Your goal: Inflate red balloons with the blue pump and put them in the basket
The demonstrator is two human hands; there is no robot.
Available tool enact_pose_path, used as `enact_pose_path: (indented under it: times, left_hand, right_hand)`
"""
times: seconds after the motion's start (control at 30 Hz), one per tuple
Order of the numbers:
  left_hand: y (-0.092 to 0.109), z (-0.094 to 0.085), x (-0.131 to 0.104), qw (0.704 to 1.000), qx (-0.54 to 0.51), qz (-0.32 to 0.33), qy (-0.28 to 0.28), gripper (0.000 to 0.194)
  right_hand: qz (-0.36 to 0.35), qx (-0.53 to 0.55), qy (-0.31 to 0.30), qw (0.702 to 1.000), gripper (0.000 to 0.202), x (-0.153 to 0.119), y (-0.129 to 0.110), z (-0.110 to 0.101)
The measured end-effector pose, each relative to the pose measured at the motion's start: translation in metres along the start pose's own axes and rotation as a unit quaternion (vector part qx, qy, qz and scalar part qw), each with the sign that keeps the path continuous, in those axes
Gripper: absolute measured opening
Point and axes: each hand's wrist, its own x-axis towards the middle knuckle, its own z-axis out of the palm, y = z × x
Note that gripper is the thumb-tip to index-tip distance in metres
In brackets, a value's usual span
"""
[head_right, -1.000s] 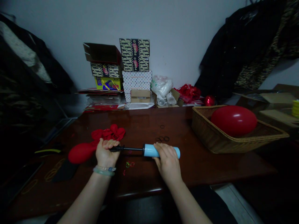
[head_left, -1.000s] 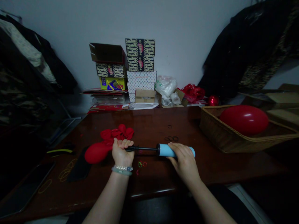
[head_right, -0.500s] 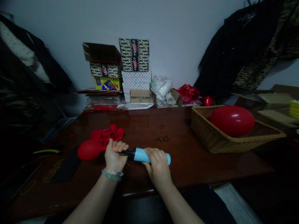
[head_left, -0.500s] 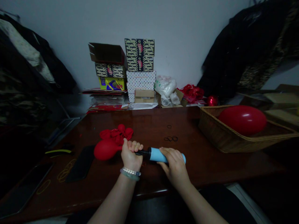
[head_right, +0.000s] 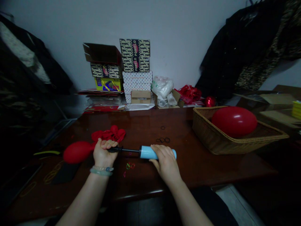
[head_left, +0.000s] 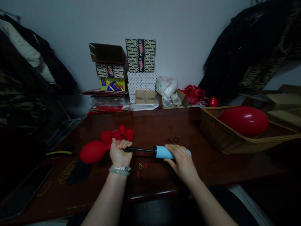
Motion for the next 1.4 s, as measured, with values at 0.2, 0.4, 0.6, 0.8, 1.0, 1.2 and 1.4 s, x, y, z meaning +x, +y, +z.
enact_pose_path:
  times: [0.2,0.4,0.6,0.8,1.0,1.2,1.4]
  left_hand:
    - [-0.007,-0.003,-0.004,1.000,-0.006,-0.006,-0.012,0.043]
    - [-0.026,-0.004,-0.015,0.999,-0.006,-0.022,-0.025,0.042]
    - [-0.038,-0.005,-0.021,0.999,0.009,-0.035,-0.017,0.044]
    - [-0.046,-0.010,-0.022,0.999,0.024,-0.028,-0.015,0.045]
    - [-0.031,-0.005,-0.016,1.000,0.018,-0.019,0.001,0.043]
    - [-0.002,-0.006,0.001,1.000,0.008,-0.002,0.001,0.043]
    - [-0.007,-0.009,-0.001,1.000,0.011,-0.001,-0.021,0.044]
  right_hand:
    - [0.008,0.010,0.007,1.000,0.043,-0.003,0.000,0.000]
    - [0.010,0.023,0.015,1.000,0.042,-0.004,-0.011,0.006]
    - [0.014,0.028,0.022,0.999,0.041,-0.005,-0.022,0.016]
    - [0.016,0.017,0.026,0.999,0.041,-0.010,-0.024,0.024]
    - [0.009,0.016,0.007,1.000,0.044,-0.006,-0.018,0.017]
    - [-0.001,-0.005,-0.005,1.000,0.046,-0.002,0.000,0.004]
    - [-0.006,-0.007,0.001,1.000,0.045,-0.002,0.002,0.001]
